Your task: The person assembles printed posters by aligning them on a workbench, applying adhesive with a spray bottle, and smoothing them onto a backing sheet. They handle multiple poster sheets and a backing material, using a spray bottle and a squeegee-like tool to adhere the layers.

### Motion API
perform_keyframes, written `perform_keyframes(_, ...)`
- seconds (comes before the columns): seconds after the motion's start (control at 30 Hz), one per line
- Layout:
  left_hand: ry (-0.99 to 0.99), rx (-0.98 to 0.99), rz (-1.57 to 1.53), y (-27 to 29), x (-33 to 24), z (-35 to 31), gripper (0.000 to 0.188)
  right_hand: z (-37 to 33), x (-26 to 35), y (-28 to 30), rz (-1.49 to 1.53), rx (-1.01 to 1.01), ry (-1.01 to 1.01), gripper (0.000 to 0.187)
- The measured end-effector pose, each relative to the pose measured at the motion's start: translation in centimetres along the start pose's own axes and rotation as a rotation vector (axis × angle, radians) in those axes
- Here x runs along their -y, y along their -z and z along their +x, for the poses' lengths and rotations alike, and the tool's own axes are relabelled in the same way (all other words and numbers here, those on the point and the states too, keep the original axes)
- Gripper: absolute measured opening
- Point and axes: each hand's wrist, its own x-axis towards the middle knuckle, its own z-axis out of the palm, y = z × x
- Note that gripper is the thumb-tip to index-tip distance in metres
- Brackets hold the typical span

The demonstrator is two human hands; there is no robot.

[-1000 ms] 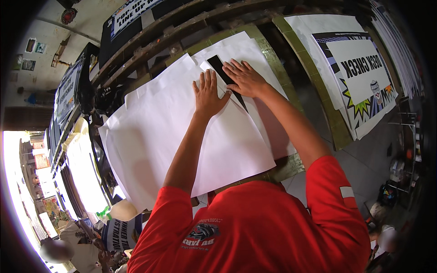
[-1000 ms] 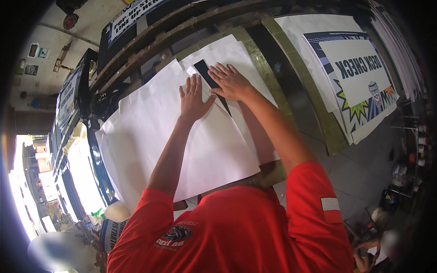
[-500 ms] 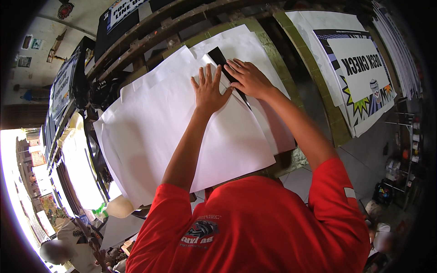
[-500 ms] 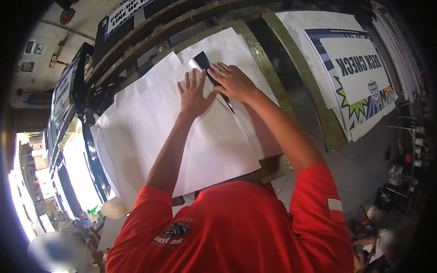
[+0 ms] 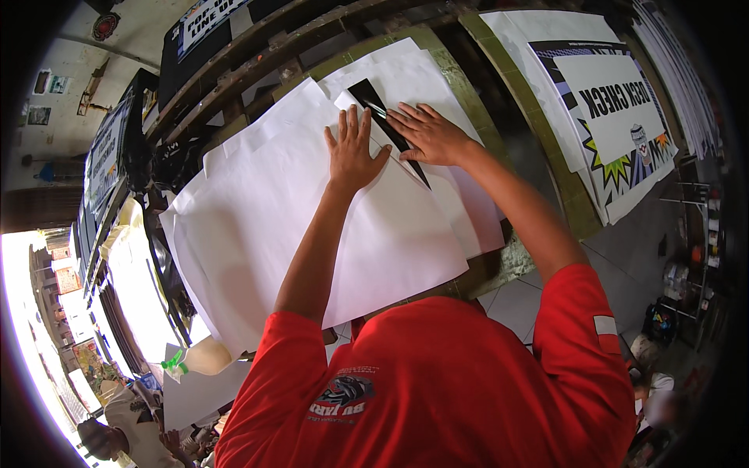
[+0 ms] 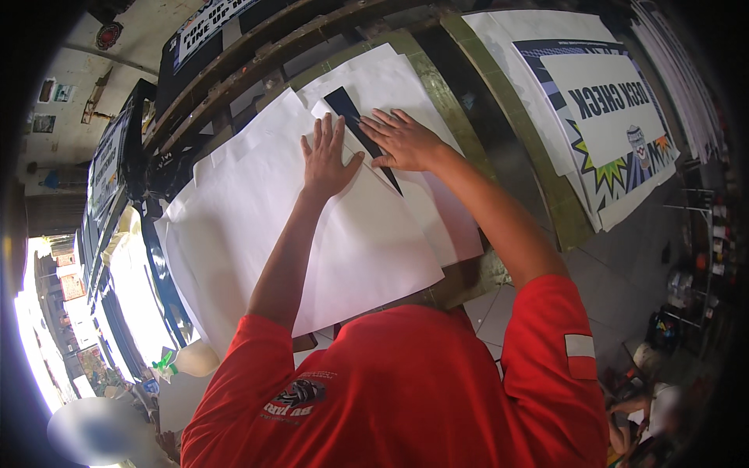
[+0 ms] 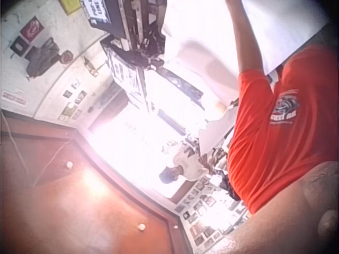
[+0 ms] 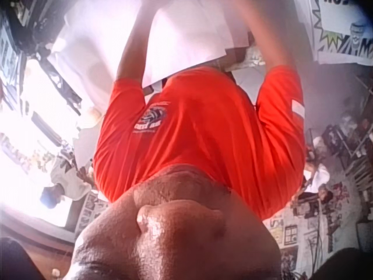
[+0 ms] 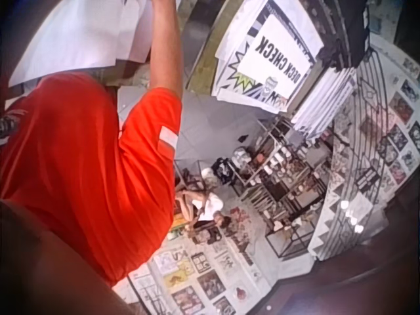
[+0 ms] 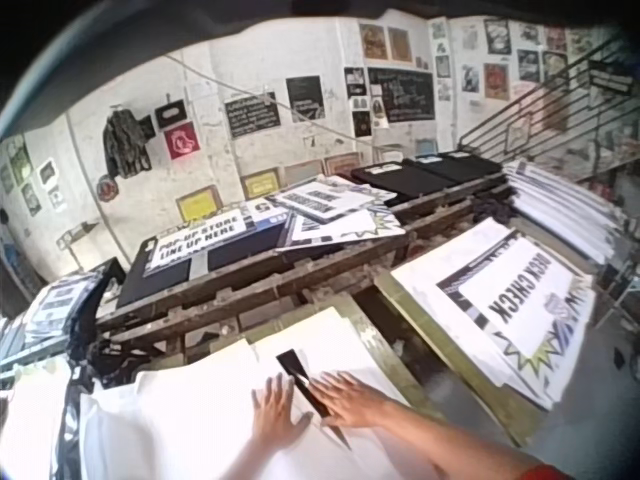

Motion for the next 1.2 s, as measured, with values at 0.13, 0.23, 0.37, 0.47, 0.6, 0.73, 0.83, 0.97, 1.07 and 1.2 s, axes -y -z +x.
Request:
perform_keyframes(0.13, -0.012, 0.007, 0.007, -0.1, 0.0, 0.0, 0.086, -0.7, 0.6, 0.7, 0.078, -0.018, 0.000, 0.069)
perform_keyframes(0.23, -0.015, 0.006, 0.034, -0.4, 0.1, 0.0, 0.084, -1.8, 1.6, 1.6, 0.159, -0.062, 0.003, 0.061)
perform_keyframes(0.37, -0.020, 0.009, 0.047, -0.5, 0.2, 0.0, 0.084, -3.3, 2.7, 1.7, 0.193, -0.093, 0.032, 0.051)
perform_keyframes(0.47, -0.014, 0.009, 0.040, -0.5, 0.1, 0.0, 0.084, -4.3, 3.0, 1.7, 0.185, -0.014, -0.014, 0.049)
perform_keyframes(0.6, -0.022, -0.053, 0.037, -0.1, -0.6, 0.0, 0.082, -4.7, 3.0, 1.3, 0.209, -0.068, -0.019, 0.048)
perform_keyframes(0.73, -0.008, -0.066, -0.017, -0.2, -1.7, -0.4, 0.070, -4.5, 3.0, 1.5, 0.212, -0.065, -0.009, 0.046)
perform_keyframes(0.83, 0.035, -0.026, -0.104, -1.1, -2.5, -0.7, 0.060, -4.6, 3.1, 1.6, 0.211, -0.064, -0.016, 0.045)
perform_keyframes(0.97, 0.077, 0.000, -0.094, -1.1, -3.7, -1.2, 0.078, -4.8, 2.9, 0.8, 0.215, -0.122, -0.025, 0.046)
perform_keyframes(1.07, 0.065, 0.045, -0.061, -0.3, -4.3, -1.6, 0.102, -4.7, 2.9, 0.6, 0.271, -0.108, -0.063, 0.047)
perform_keyframes(1.2, 0.077, 0.108, -0.046, 0.4, -4.4, -1.7, 0.123, -4.8, 2.7, 0.6, 0.239, -0.143, -0.019, 0.047)
